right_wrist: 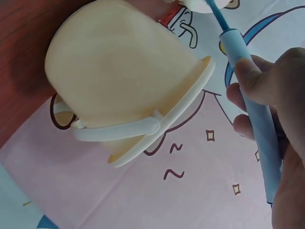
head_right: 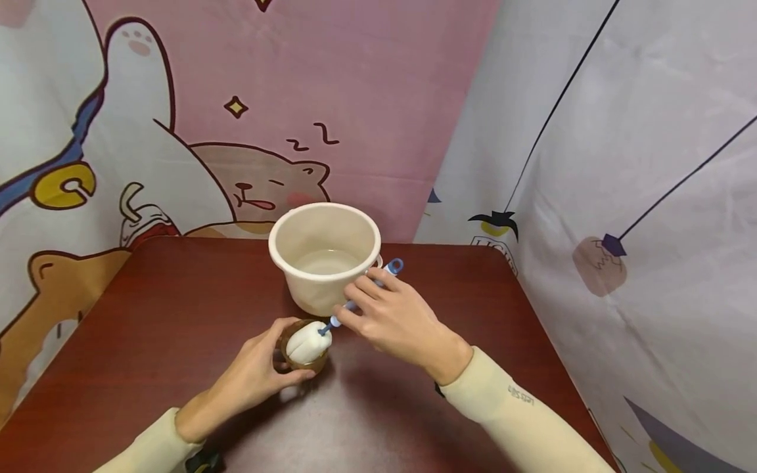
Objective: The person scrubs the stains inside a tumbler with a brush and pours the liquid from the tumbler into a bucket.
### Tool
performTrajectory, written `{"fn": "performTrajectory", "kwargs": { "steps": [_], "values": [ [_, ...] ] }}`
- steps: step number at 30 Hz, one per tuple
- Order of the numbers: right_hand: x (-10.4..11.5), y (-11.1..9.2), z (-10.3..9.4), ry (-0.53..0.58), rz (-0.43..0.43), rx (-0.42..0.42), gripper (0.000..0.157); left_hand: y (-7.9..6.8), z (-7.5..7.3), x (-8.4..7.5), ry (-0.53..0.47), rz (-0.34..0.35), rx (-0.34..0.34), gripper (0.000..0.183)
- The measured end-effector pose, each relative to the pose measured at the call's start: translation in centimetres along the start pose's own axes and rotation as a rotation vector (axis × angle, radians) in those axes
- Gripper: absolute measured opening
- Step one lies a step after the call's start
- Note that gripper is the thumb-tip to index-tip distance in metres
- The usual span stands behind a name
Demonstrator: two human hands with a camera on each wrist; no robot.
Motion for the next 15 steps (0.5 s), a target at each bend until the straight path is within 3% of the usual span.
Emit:
{"fn": "performTrajectory", "kwargs": {
  "steps": [6,15],
  "values": [
    [0.7,0.7,0.2,-0.030,-0.021,-0.002,0.030,0.0,-0.1,0.1,0.004,0.002,0.000,0.088],
    [1.5,1.4,0.4,-0.063,-0.052,0.015,0.030,0.0,0.0,0.2,0.008,0.000,0.006,0.087]
  ]
}}
Point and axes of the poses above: each hand's wrist, its own y-axis towards the middle knuckle, its own z-axis out of the palm, x = y × z, the point moved 4 cm from there along y, towards the middle knuckle, and after that the axes turned 1 degree about y, right-handed, at the moved point
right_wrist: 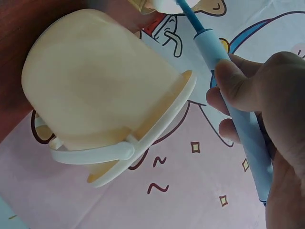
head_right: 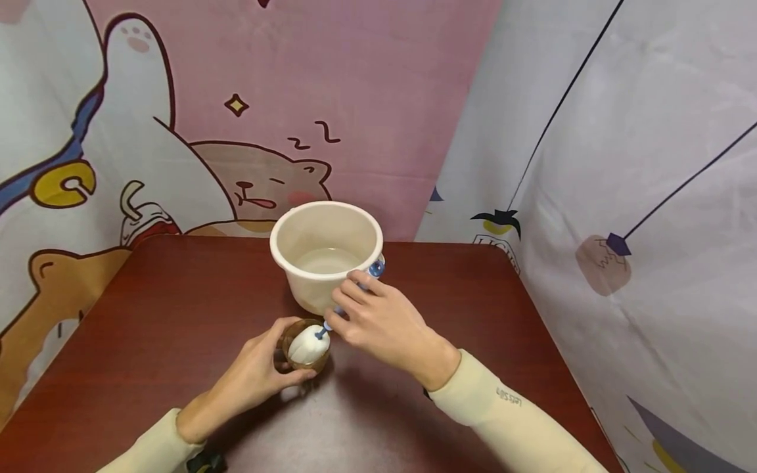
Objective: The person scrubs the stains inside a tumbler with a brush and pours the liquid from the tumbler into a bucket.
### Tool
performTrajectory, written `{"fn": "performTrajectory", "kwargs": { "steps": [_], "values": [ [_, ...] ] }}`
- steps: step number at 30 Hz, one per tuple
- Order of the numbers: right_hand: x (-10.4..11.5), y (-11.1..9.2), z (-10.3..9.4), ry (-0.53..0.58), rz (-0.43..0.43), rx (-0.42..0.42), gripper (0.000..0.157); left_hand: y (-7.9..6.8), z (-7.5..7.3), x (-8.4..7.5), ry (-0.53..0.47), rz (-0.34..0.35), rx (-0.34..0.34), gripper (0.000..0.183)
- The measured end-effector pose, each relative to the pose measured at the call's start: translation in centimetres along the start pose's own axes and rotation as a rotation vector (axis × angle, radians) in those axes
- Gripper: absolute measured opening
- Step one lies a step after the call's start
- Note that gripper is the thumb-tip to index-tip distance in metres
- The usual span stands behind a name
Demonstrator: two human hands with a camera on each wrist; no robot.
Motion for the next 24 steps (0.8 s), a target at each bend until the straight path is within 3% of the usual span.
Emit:
{"fn": "performTrajectory", "kwargs": {
  "steps": [24],
  "values": [
    [2.0,0.9,0.7,-0.037,-0.063,0.027,0.020,0.1,0.1,-0.2,0.007,-0.004,-0.018,0.087]
  ]
}}
Point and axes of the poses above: each hand's wrist, its own y-axis towards the middle knuckle, its own z-axis out of the palm, x = y × z, the point moved 4 cm from there along y, towards the middle knuckle, and after that the axes turned 1 degree about y, right-handed, at the moved point
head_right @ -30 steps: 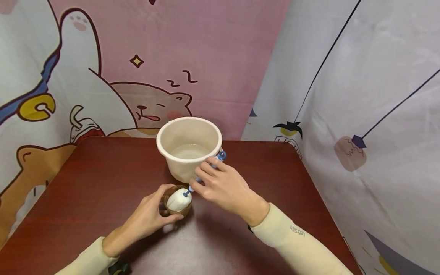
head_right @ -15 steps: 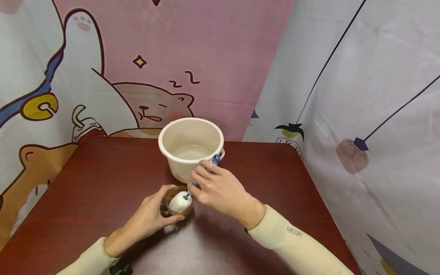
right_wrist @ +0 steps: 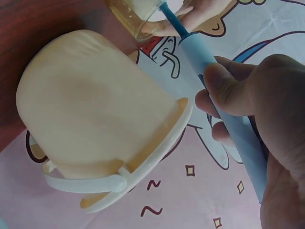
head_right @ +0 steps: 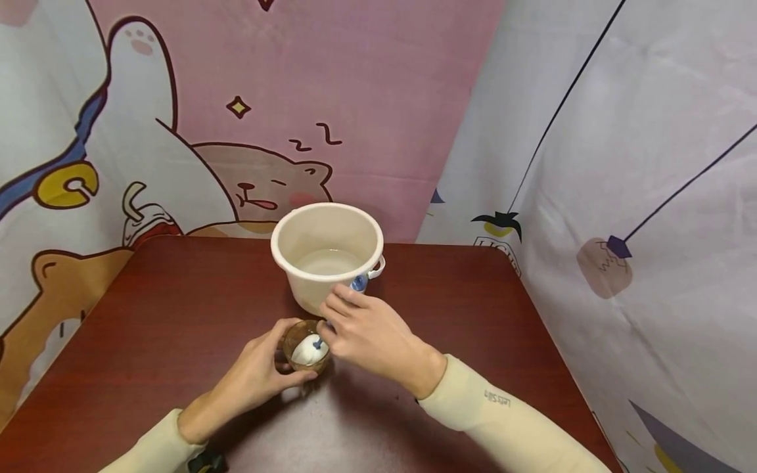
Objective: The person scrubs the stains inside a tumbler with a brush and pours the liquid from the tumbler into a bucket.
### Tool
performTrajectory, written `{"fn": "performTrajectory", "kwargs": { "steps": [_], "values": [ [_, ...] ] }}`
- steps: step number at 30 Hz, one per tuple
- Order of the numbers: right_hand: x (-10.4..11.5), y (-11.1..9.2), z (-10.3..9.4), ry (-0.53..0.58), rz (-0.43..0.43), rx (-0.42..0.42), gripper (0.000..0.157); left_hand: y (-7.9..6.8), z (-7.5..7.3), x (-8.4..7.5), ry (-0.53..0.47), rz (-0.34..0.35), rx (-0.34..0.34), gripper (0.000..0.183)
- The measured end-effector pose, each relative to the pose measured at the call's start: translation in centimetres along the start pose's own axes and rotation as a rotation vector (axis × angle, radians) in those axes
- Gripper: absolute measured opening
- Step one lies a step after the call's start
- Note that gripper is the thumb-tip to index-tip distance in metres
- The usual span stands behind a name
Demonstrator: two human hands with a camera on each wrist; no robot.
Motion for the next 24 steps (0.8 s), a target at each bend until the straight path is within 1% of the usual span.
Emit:
{"fn": "performTrajectory", "kwargs": {
  "steps": [4,10,16,22,24],
  "values": [
    [0.3,0.1,0.3,-0.005,-0.012,0.020,0.017,0.0,0.0,0.0,-0.007,0.000,-0.002,0.086],
    [0.4,0.3,0.7,0.001,-0.024,0.041,0.018,0.0,0.0,0.1,-0.016,-0.004,0.006,0.087],
    [0.6,0.7,0.9,0.000,-0.028,0.053,0.017,0.0,0.1,0.3,-0.011,0.013,0.001,0.088],
    [0.7,1.1,1.0,-0.012,-0.031,0.052,0.017,0.0,0.0,0.0,-0.005,0.031,0.002,0.089],
    [0.8,1.1,1.1,-0.011,-0.032,0.046,0.015,0.1,-0.1,0.0,-0.001,0.040,-0.002,0.089]
  ]
}}
Point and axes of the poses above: each hand's wrist, its own y-axis towards the middle knuckle, its own z-axis out of the palm, x = y × z, the point moved 4 cm from there along y, towards the middle knuckle, and after that the axes turned 1 degree about y, right-handed, at the moved point
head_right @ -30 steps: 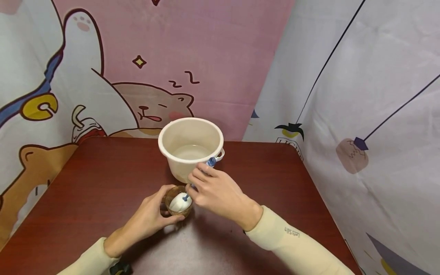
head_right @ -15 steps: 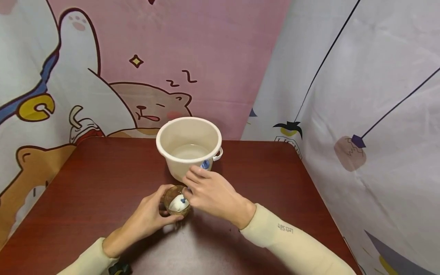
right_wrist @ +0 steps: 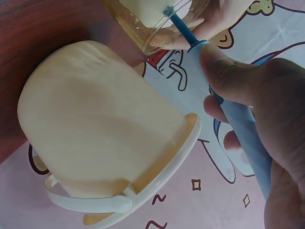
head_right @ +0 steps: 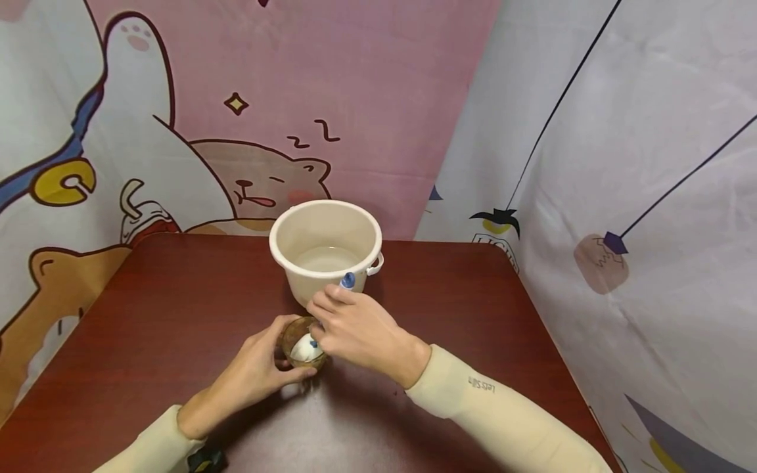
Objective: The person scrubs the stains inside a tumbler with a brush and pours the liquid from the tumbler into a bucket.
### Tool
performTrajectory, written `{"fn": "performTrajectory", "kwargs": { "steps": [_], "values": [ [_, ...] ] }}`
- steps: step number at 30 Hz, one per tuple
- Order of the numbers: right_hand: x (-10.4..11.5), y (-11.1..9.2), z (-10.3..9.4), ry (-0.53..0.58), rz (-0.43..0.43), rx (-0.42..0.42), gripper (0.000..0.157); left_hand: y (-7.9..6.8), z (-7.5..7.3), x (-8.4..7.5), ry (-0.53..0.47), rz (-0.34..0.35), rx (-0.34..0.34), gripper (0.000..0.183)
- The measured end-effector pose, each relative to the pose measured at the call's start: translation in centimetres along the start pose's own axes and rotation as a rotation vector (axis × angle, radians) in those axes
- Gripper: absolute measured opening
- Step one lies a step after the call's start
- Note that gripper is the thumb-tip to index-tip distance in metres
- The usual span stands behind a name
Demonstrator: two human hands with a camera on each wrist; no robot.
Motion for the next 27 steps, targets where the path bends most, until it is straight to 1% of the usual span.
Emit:
{"fn": "performTrajectory", "kwargs": {
  "steps": [3,6,11,20,27],
  "values": [
    [0.01,0.03,0.04,0.000,0.000,0.001,0.010,0.02,-0.06,-0.10,0.007,0.009,-0.003,0.090],
    [0.00,0.00,0.05,0.001,0.001,0.005,0.006,0.08,-0.12,-0.18,0.040,0.022,-0.013,0.093],
    [0.00,-0.07,0.06,-0.010,0.002,0.010,0.008,0.19,-0.15,-0.31,0.092,0.050,-0.027,0.092],
    [0.07,-0.02,0.09,-0.006,0.007,0.008,0.007,0.19,-0.13,-0.47,0.091,0.070,-0.036,0.086],
    [-0.11,-0.07,-0.09,-0.007,0.007,0.006,0.010,0.28,-0.16,-0.61,0.082,0.062,-0.031,0.083]
  ]
}}
Point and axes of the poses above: each hand's wrist, its own y-axis towards the middle knuckle, its own z-axis out of the palm, x = y × z, the point moved 4 cm from there along y, towards the middle knuckle, and after that the axes turned 1 degree about y, right-handed, at the moved point
